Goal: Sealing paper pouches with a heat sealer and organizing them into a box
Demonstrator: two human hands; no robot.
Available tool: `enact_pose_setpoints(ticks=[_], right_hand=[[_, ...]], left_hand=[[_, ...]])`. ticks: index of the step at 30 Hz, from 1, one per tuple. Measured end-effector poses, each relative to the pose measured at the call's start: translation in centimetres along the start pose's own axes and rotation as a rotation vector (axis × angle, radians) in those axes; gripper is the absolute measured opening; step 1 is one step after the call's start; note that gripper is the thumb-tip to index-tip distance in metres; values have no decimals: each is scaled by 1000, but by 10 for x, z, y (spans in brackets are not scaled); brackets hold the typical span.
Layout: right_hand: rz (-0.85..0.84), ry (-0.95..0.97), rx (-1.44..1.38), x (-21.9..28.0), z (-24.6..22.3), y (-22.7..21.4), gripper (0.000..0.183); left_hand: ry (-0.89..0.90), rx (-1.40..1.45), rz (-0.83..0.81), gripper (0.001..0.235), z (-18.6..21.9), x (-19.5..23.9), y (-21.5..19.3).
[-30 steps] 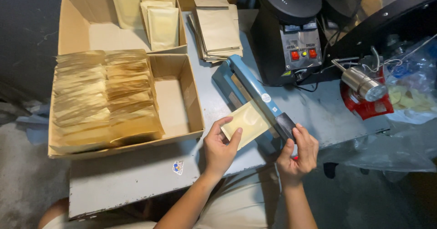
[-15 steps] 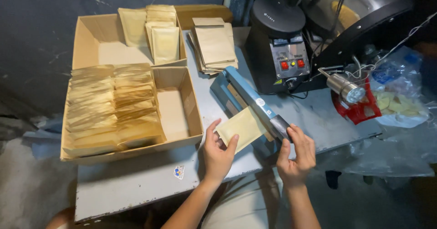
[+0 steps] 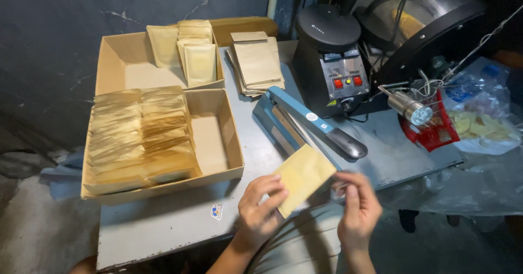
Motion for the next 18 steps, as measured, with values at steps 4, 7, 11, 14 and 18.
enact_pose_setpoints(ticks=[4,7,11,14,18], right_hand=[[-116,305,-449,19,36,8,45],[-135,309,-60,1,25,-1,40],[-239,410,-76,-3,52,-6,22],[-332,466,2,-11,61,-3,20],[-416,464,50,-14,60,7,22]], left_hand=[[118,-145,-32,10,17,1,-2],[259,-153,-165,7,30,-4,1],[348,-88,-265,8,42,-3,2],[393,-29,-300,14,47,0,5],[394,-17,-343,12,44,14,8]])
Point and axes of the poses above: each hand's wrist, its own x-axis away from the middle knuckle, its own y-axis out of the palm, z = x × y, the point moved 8 cm from there along -x, towards the middle knuckle, and after that the axes turned 4 degrees about -y, right-handed, at the moved point
